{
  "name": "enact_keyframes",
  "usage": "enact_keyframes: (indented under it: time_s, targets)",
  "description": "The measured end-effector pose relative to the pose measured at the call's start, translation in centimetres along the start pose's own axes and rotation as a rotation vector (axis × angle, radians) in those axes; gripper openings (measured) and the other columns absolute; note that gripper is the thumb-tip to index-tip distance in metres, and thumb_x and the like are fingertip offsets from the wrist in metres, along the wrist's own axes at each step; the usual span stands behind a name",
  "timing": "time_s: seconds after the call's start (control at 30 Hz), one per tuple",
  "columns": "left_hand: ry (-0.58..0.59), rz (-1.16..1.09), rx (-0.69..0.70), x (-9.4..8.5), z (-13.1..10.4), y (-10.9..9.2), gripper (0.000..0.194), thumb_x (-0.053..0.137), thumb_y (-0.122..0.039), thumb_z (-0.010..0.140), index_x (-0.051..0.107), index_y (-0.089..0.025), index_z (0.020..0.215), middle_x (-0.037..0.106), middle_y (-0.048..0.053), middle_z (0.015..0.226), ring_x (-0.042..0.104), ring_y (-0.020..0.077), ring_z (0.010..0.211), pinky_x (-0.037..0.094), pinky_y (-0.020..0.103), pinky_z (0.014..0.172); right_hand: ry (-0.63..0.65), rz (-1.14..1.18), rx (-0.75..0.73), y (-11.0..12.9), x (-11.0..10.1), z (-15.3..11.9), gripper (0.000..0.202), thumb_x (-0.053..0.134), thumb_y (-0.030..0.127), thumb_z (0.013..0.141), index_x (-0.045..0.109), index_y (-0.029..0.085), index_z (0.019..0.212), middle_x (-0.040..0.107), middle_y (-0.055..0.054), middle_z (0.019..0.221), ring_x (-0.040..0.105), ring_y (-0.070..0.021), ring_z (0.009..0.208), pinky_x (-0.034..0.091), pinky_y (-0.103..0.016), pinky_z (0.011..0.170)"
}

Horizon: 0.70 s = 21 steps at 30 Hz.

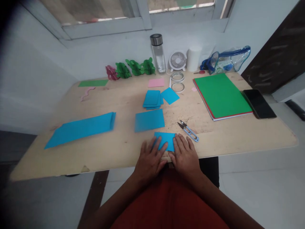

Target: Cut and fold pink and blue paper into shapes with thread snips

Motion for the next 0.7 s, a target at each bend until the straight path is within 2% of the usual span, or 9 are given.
enact_keyframes:
  time_s: [0.3,0.47,0.6,0.7]
  targets:
    - [0.014,-0.012,-0.01,0.0,0.1,0.1,0.058,0.04,-0.055,0.089,0.038,-0.028,0.14,0.034,0.011,0.149,0.024,0.0337,0.138,0.015,0.06,0.108,0.057,0.002,0.001,-0.7,0.0,0.8,0.054,0.042,0.04,0.093,0.05,0.003,0.131,0.049,-0.02,0.138,0.041,-0.0322,0.128,0.029,-0.05,0.105]
    - [0.024,0.004,-0.005,-0.1,0.1,-0.1,0.057,0.039,-0.053,0.09,0.037,-0.027,0.141,0.032,0.011,0.15,0.023,0.0333,0.138,0.018,0.06,0.107,0.056,-0.015,-0.008,-0.8,-0.1,0.8,0.055,0.041,0.038,0.093,0.047,0.001,0.133,0.045,-0.021,0.141,0.034,-0.033,0.133,0.027,-0.05,0.107]
    - [0.023,0.01,-0.001,-0.2,0.0,-0.1,0.057,0.041,-0.052,0.089,0.037,-0.027,0.141,0.031,0.01,0.151,0.023,0.0334,0.138,0.02,0.058,0.107,0.044,-0.015,-0.077,-0.2,-0.5,0.0,0.054,0.04,0.037,0.094,0.044,0.004,0.136,0.041,-0.018,0.145,0.029,-0.0319,0.136,0.024,-0.053,0.108]
    - [0.022,-0.008,0.002,-0.2,0.0,-0.2,0.057,0.041,-0.05,0.09,0.037,-0.026,0.141,0.03,0.011,0.151,0.023,0.0336,0.138,0.021,0.058,0.107,0.039,-0.008,-0.148,0.3,-0.6,-1.0,0.052,0.042,0.036,0.093,0.044,0.007,0.137,0.044,-0.017,0.143,0.031,-0.0312,0.136,0.023,-0.055,0.108]
Point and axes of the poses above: each hand's wrist, its own z-axis towards the middle knuckle, its own x-axis out of the palm, y = z × x, the point moved 5 cm from there along z, towards the middle knuckle
